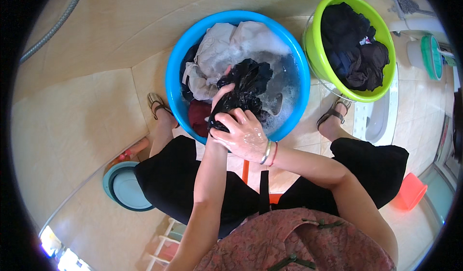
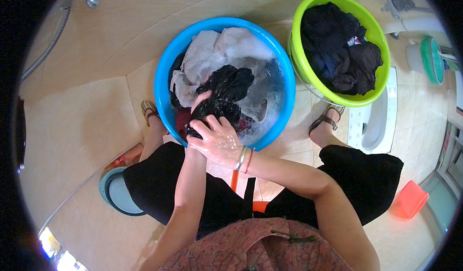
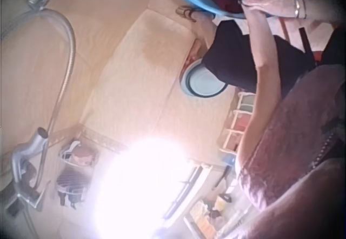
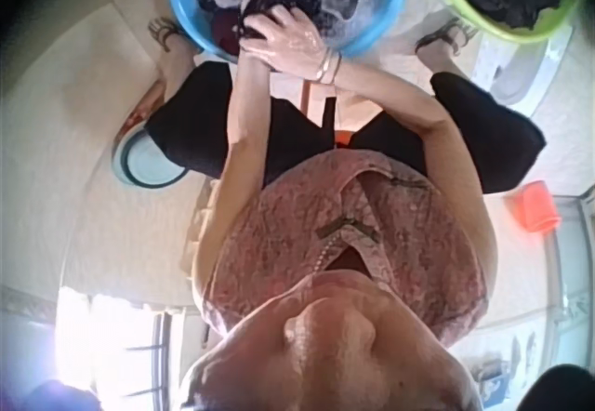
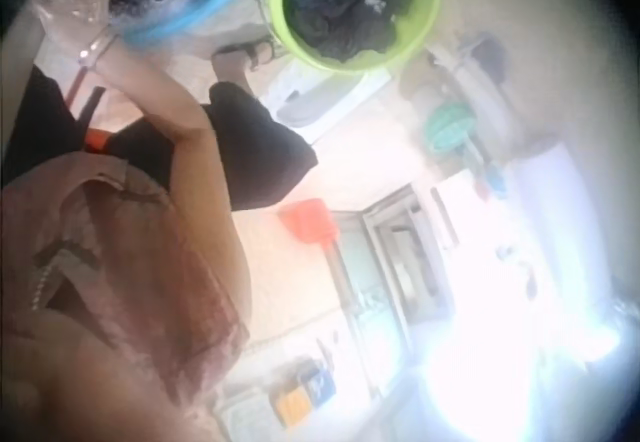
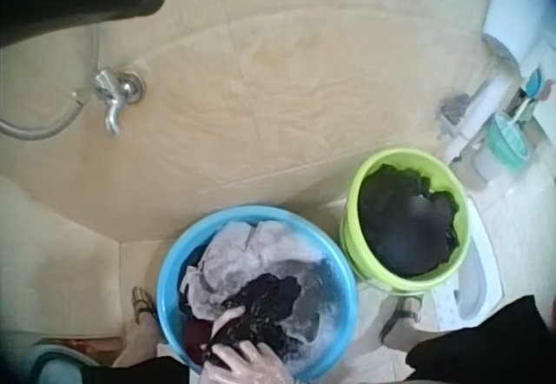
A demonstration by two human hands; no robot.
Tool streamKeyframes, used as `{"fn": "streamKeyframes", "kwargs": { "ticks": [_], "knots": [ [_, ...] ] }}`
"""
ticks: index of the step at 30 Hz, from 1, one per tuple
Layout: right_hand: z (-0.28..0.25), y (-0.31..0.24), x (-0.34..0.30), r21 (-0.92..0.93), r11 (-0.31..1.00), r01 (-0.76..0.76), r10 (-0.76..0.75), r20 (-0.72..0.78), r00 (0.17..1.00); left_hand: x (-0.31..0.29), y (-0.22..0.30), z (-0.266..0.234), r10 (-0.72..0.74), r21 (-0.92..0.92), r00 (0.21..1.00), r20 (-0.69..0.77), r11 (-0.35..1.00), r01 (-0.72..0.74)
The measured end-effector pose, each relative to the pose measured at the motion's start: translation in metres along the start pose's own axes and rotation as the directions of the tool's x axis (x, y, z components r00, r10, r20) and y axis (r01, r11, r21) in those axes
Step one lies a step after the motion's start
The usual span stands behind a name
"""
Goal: The person sits on a small stool and hand-washes clothes in a blue basin filled with soapy water. They scrub and rinse various garments, including dark and light-colored items, and transfer the washed clothes into a green basin placed beside them.
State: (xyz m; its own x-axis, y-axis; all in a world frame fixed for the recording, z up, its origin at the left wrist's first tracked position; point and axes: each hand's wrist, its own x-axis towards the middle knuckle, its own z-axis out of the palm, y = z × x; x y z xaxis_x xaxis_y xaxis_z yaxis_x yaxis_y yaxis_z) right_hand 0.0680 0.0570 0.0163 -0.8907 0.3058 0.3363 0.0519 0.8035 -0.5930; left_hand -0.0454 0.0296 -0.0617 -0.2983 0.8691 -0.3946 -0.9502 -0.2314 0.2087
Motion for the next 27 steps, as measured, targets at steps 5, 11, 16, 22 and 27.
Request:
{"fn": "streamKeyframes", "kwargs": {
  "ticks": [5,11,16,22,27],
  "knots": [
    [0.002,-0.011,0.011,-0.006,0.996,-0.094,0.091,-0.157,0.983,0.007,-0.003,0.001,-0.052,0.014,0.992,0.115,0.999,0.051],
    [0.008,0.003,0.017,0.095,0.989,-0.113,0.139,-0.345,0.928,0.001,-0.011,-0.007,0.132,0.118,0.991,0.025,0.984,-0.134],
    [0.013,0.02,0.023,0.272,0.941,-0.2,0.275,-0.272,0.922,-0.008,-0.02,-0.028,0.446,0.478,0.878,-0.173,0.817,-0.321],
    [0.043,0.083,0.007,0.317,0.785,-0.533,0.585,-0.096,0.805,-0.012,-0.024,0.003,0.333,0.4,0.622,-0.709,0.916,-0.035],
    [0.053,0.149,-0.033,0.106,0.751,-0.651,0.66,-0.129,0.74,-0.008,-0.041,-0.015,0.446,0.542,0.657,-0.608,0.838,-0.067]
  ]
}}
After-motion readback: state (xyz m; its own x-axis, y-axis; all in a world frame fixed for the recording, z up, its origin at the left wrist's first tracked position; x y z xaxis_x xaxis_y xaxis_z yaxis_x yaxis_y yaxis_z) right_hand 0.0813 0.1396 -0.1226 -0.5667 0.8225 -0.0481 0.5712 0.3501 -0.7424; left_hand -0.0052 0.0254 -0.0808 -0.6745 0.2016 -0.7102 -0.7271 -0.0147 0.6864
